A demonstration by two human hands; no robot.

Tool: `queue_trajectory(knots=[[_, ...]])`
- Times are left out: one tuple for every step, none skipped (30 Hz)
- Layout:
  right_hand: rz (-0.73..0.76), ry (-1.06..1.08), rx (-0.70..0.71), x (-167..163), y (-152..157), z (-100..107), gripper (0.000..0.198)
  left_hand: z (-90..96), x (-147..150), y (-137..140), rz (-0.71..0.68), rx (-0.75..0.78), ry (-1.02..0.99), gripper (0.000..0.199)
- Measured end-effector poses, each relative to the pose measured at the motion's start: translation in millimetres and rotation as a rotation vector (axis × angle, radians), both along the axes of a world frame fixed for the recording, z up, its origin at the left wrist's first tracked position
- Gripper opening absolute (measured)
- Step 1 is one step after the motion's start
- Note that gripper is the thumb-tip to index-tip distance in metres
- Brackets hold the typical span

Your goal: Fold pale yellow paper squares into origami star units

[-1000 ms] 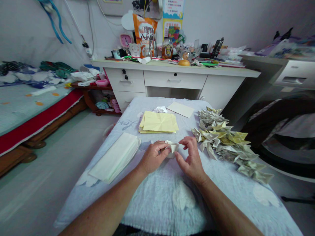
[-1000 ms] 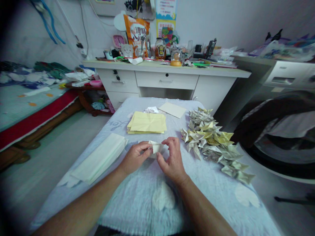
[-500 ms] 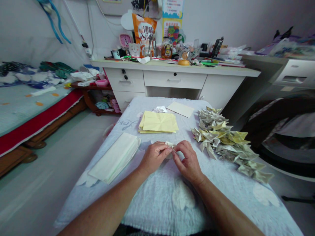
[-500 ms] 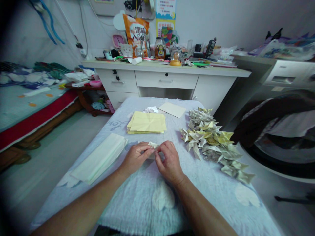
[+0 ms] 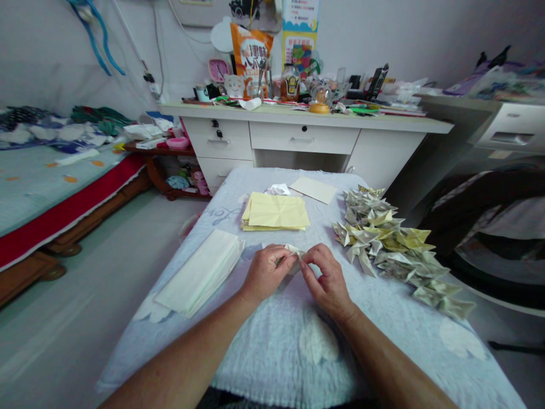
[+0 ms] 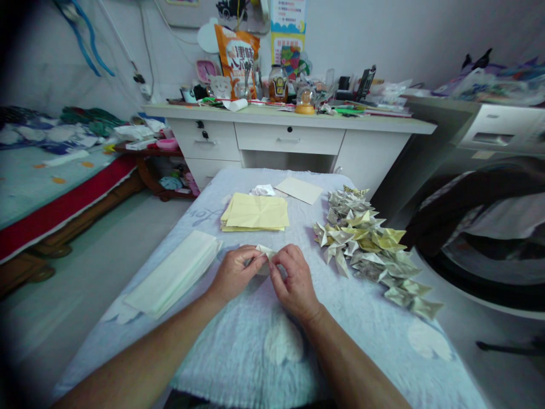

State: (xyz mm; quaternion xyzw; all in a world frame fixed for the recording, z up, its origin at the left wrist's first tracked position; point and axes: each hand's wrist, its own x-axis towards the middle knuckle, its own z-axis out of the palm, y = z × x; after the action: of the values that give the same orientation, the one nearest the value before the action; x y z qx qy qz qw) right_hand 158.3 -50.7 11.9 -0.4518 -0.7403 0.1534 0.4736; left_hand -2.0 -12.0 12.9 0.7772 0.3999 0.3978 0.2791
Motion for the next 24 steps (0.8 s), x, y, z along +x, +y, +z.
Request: queue_trajectory(knots=[[0.005, -0.013, 0.001, -0.1, -0.5, 0.1, 0.009, -0.1, 0.2, -0.1, 0.014, -0.002, 0.000, 0.019], [0.009, -0.027, 0.002, -0.4, -0.9, 0.2, 0.009, -0.4, 0.3, -0.2, 0.031, -0.004, 0.000, 0.016], [0.012, -0.040, 0.002, -0.8, -1.2, 0.3, 0.009, -0.7, 0.4, -0.3, 0.048, -0.005, 0.000, 0.014], [0.017, -0.051, 0.004, -1.2, -1.3, 0.4, 0.009, -1.2, 0.5, -0.4, 0.063, -0.004, 0.001, 0.013], [0.023, -0.061, 0.006, -1.6, -1.4, 0.5, 0.009, -1.6, 0.5, -0.5, 0.074, -0.001, 0.004, 0.013], [0.030, -0.069, 0.008, -2.0, -1.4, 0.5, 0.009, -1.9, 0.5, -0.6, 0.080, 0.002, 0.008, 0.014], [0.037, -0.076, 0.009, -2.3, -1.3, 0.5, 0.009, -2.1, 0.4, -0.8, 0.081, 0.005, 0.013, 0.014], [0.041, -0.081, 0.010, -2.5, -1.2, 0.5, 0.009, -2.1, 0.4, -1.1, 0.079, 0.010, 0.017, 0.015], [0.042, -0.084, 0.010, -2.7, -1.2, 0.4, 0.009, -1.9, 0.3, -1.3, 0.073, 0.018, 0.021, 0.015], [0.042, -0.087, 0.008, -2.8, -1.2, 0.3, 0.009, -1.7, 0.3, -1.6, 0.067, 0.027, 0.025, 0.015], [0.040, -0.090, 0.006, -2.9, -1.3, 0.2, 0.009, -1.4, 0.3, -1.9, 0.062, 0.039, 0.031, 0.015], [0.039, -0.091, 0.005, -3.0, -1.5, 0.2, 0.009, -1.3, 0.3, -2.0, 0.061, 0.052, 0.040, 0.014], [0.040, -0.093, 0.004, -3.1, -1.7, 0.1, 0.009, -1.3, 0.5, -2.1, 0.064, 0.066, 0.054, 0.015], [0.045, -0.095, 0.004, -3.3, -1.9, 0.1, 0.008, -1.6, 0.7, -2.2, 0.072, 0.079, 0.073, 0.016], [0.051, -0.097, 0.005, -3.5, -2.1, 0.0, 0.008, -2.1, 0.9, -2.1, 0.085, 0.091, 0.093, 0.017], [0.057, -0.098, 0.008, -3.7, -2.3, -0.2, 0.008, -2.8, 1.2, -2.0, 0.102, 0.103, 0.112, 0.017], [0.064, -0.100, 0.011, -3.8, -2.3, -0.4, 0.008, -3.5, 1.4, -1.8, 0.120, 0.113, 0.128, 0.018], [0.069, -0.100, 0.015, -3.9, -2.2, -0.6, 0.008, -4.1, 1.7, -1.7, 0.138, 0.123, 0.141, 0.017], [0.074, -0.101, 0.018, -4.0, -1.9, -0.9, 0.008, -4.6, 1.9, -1.6, 0.153, 0.130, 0.150, 0.017], [0.076, -0.101, 0.019, -4.1, -1.7, -1.1, 0.009, -4.9, 1.9, -1.5, 0.165, 0.137, 0.156, 0.017], [0.079, -0.101, 0.019, -4.1, -1.4, -1.3, 0.009, -5.0, 1.9, -1.5, 0.174, 0.143, 0.162, 0.017], [0.082, -0.101, 0.017, -4.1, -1.2, -1.4, 0.009, -5.0, 1.8, -1.6, 0.179, 0.149, 0.169, 0.018], [0.084, -0.100, 0.014, -4.1, -1.0, -1.4, 0.009, -4.7, 1.6, -1.8, 0.181, 0.155, 0.178, 0.018], [0.084, -0.096, 0.009, -4.0, -1.0, -1.2, 0.008, -4.3, 1.3, -2.0, 0.179, 0.160, 0.185, 0.019]])
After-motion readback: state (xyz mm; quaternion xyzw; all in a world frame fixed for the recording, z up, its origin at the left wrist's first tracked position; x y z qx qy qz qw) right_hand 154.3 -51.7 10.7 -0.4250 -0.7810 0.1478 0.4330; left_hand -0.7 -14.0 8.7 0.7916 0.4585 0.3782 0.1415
